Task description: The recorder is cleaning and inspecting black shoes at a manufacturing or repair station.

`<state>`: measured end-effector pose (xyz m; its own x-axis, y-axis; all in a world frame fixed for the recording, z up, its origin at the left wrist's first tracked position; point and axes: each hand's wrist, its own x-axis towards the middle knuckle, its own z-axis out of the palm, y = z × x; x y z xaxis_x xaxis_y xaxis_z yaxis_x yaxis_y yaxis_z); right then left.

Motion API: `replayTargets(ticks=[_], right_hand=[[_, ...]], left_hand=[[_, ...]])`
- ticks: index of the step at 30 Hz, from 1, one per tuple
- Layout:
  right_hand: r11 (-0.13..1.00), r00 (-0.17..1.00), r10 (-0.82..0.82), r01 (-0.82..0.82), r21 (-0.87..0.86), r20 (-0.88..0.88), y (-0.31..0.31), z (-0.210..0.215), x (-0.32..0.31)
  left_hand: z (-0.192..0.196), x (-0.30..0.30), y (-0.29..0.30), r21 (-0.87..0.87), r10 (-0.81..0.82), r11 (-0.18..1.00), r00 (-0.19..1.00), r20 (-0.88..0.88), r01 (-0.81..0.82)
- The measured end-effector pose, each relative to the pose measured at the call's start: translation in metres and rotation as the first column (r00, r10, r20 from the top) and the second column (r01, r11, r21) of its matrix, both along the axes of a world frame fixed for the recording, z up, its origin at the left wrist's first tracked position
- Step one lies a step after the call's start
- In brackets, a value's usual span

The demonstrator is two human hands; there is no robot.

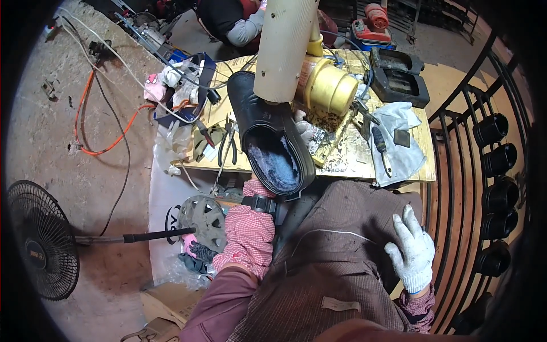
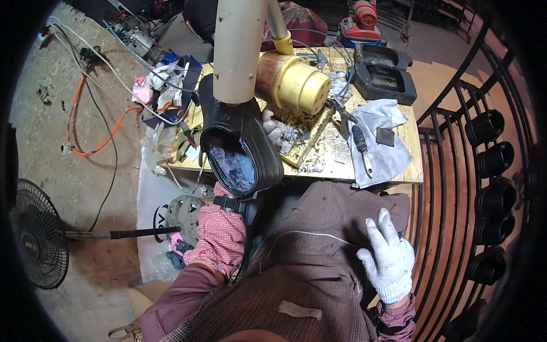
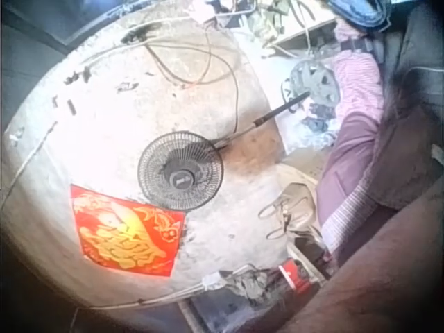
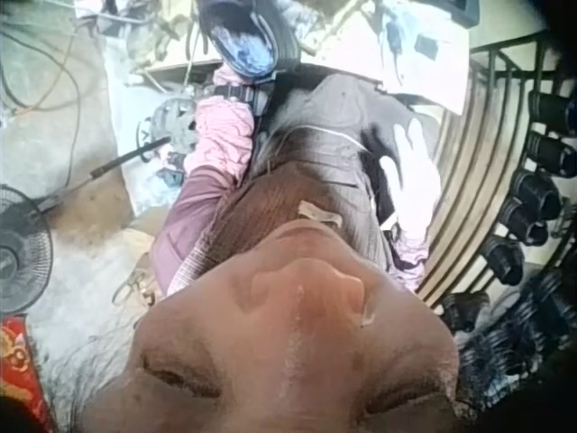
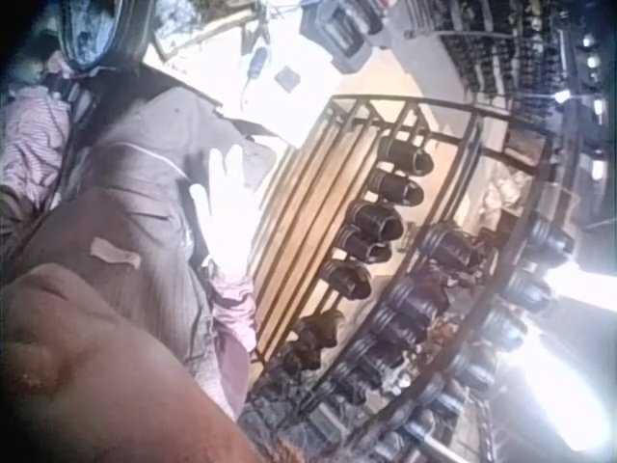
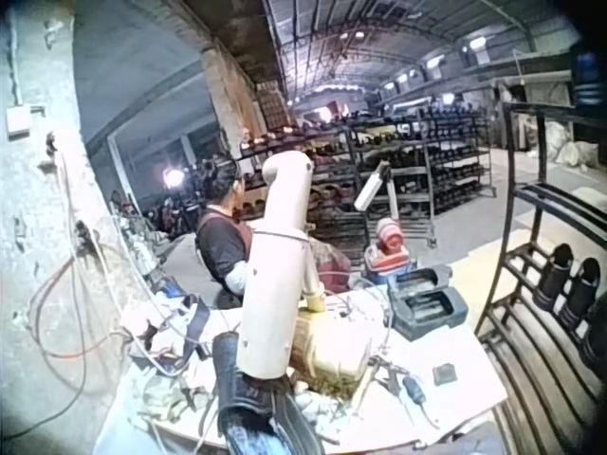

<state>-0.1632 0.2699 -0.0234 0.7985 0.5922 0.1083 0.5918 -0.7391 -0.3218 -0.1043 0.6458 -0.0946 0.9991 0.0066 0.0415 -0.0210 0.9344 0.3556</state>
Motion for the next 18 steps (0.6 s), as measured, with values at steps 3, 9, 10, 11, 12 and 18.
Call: replayTargets(ticks=[3, 9, 10, 11, 12, 18], right_hand=[[1.000, 1.000, 0.030, -0.030, -0.003, -0.004, 0.002, 0.002, -0.005], [0.999, 0.999, 0.031, -0.032, 0.019, 0.025, -0.004, -0.007, -0.012], [0.999, 0.999, 0.026, -0.026, 0.019, 0.022, -0.004, -0.007, -0.013], [1.000, 1.000, 0.022, -0.022, 0.019, 0.019, -0.004, -0.007, -0.013], [0.999, 0.999, 0.034, -0.034, 0.016, 0.017, -0.005, -0.009, -0.013], [0.998, 0.999, -0.021, 0.019, 0.052, 0.045, -0.007, -0.022, -0.011]], left_hand=[[-0.012, 0.001, 0.003, -0.121, -0.064, 0.990, 0.990, 0.126, 0.079], [-0.049, -0.011, 0.032, -0.219, 0.078, 0.975, 0.985, 0.156, -0.042], [-0.050, -0.017, 0.037, -0.250, 0.123, 0.964, 0.987, 0.107, -0.093], [-0.051, -0.020, 0.042, -0.214, 0.088, 0.975, 0.986, 0.142, -0.056], [-0.053, -0.028, 0.043, -0.217, 0.100, 0.974, 0.985, 0.140, -0.068], [-0.034, -0.075, 0.008, 0.198, 0.494, 0.869, 0.817, -0.297, -0.453]])
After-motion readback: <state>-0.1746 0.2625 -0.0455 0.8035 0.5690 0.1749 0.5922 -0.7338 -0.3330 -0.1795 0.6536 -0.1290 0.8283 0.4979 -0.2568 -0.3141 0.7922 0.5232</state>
